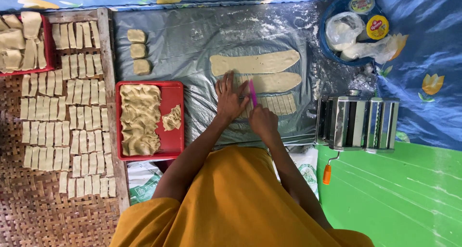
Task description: The person cuts rolled dough into small rectangles and shapes them by hand.
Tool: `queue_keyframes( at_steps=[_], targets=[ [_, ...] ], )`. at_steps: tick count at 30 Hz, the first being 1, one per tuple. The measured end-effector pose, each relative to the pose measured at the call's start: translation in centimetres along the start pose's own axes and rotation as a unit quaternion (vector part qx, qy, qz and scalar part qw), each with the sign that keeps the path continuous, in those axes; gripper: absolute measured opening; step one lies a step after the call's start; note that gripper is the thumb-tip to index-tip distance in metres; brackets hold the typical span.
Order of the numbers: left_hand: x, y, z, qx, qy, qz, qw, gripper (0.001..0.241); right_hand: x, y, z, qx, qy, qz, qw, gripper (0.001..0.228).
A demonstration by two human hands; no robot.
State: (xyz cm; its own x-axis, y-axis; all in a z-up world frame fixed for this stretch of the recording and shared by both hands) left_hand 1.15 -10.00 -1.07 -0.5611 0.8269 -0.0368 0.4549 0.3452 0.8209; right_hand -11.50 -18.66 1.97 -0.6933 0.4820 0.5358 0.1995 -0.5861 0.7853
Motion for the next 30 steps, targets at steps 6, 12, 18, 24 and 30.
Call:
queue_keyframes(
  at_steps=[6,12,18,24,30],
  targets=[
    [-0.4,-0.4,0.3,0.006,0.015,0.020,1.000,0.053,2.0,0.2,-0.8,0.019,0.003,0.033,0.999,0.032],
    [-0.5,0.0,0.1,0.012,0.026,0.024,0.999,0.051,2.2,0.4,-0.8,0.014,-0.014,0.047,0.999,0.034],
    [-0.3,-0.3,0.5,0.022,0.014,0.002,1.000,0.052,0.6,1.1,0.5,0.008,-0.016,0.041,0.999,0.036],
    [-0.4,0.2,-0.2,0.018,0.007,0.004,1.000,0.056,-1.9,2.1,1.3,-0.018,0.019,-0.003,1.000,0.039],
    [-0.9,-0.6,-0.9,0.019,-0.002,0.021,1.000,0.058,-2.1,3.3,-0.5,-0.021,-0.021,-0.025,0.999,0.039]
  ],
)
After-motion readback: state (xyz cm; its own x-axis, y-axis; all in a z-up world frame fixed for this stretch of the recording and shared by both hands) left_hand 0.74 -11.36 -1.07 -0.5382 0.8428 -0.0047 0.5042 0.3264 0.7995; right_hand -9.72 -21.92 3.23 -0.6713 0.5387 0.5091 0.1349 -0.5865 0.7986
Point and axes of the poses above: each hand's wrist, its own x-axis away from the middle knuckle, its own y-axis out of the back of the hand, z = x × y, the point moved 4 cm from there along -x, towards the middle knuckle, and after that the axes turned 12 degrees about z, right-handed, at the moved point
